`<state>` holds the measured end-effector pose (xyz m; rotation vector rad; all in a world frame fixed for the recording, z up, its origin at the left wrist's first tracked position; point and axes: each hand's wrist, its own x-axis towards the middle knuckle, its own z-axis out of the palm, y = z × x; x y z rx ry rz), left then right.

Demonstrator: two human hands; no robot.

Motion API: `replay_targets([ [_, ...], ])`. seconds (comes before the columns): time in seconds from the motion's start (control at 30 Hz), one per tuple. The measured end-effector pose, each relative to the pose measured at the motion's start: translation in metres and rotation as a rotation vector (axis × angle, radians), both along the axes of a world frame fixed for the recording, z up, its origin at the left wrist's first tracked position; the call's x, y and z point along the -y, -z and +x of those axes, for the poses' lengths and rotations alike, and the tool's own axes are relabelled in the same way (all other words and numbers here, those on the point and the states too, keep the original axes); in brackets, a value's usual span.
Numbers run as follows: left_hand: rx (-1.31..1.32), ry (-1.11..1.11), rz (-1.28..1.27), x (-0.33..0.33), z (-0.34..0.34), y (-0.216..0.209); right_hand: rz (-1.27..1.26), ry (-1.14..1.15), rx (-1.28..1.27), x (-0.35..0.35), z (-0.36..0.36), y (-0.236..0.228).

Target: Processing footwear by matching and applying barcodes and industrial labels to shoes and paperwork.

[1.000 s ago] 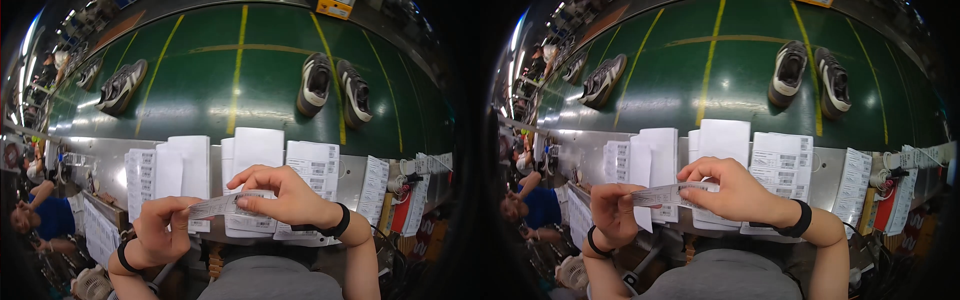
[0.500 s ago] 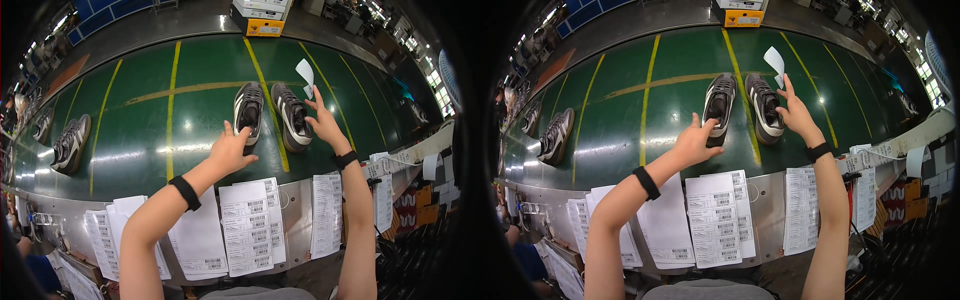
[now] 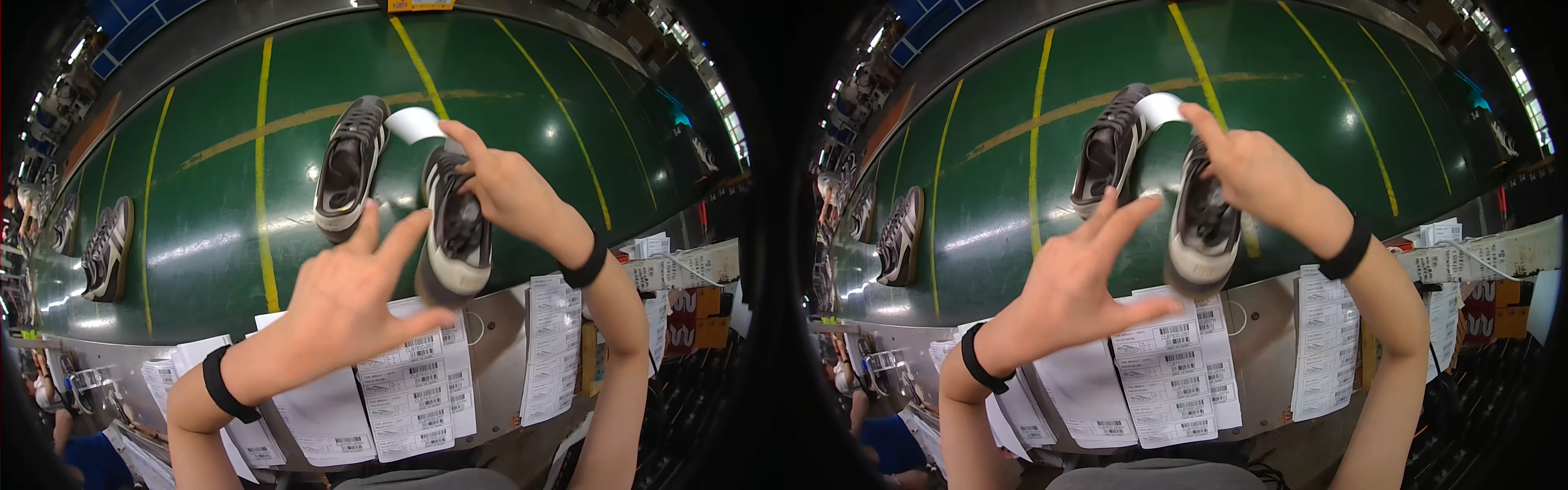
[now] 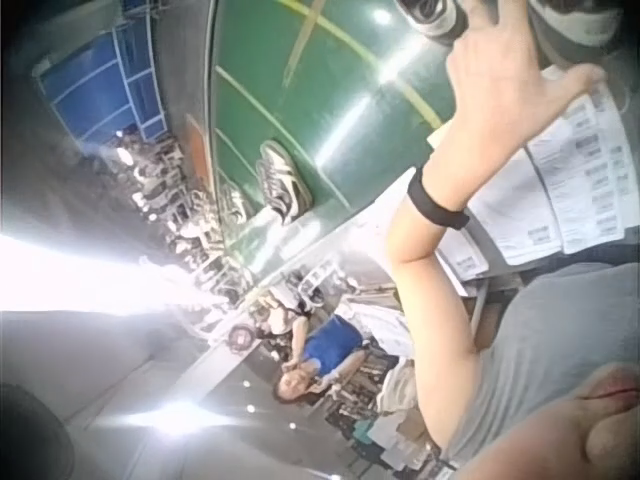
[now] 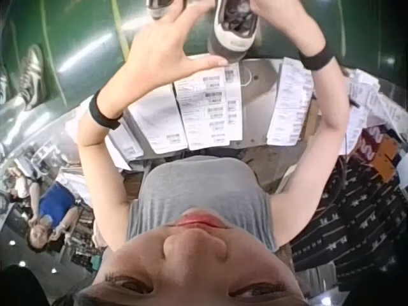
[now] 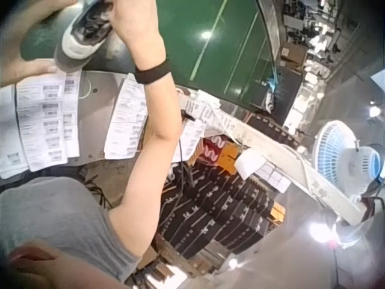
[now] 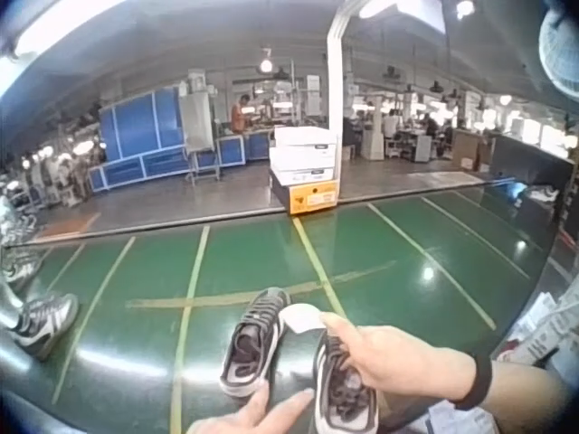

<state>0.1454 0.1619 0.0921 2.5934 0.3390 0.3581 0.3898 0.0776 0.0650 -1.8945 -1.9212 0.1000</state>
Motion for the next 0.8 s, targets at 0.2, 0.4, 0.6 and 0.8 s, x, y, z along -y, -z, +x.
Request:
replay_targets([
  [0.2,-0.228,0.152,-0.292,0.043,-0.025,-0.040,-0.156,-0.092,-0.505,0.025,-0.076,-0.026],
  [0.4,-0.166,0.217,-0.302,0.040,-0.026,-0.034,-0.288,0.105,-1.051,0.019,-0.069,-0.014],
  [0.6,-0.146,0.274,-0.386,0.034,-0.024,-0.027,-0.020,-0.004,-0.476,0.035,-0.074,-0.032],
  [0.8,0.052,0.080,0.045,-0.030,0.002,0.051,0.327,0.170,0.007,0.018,-0.006,-0.021],
])
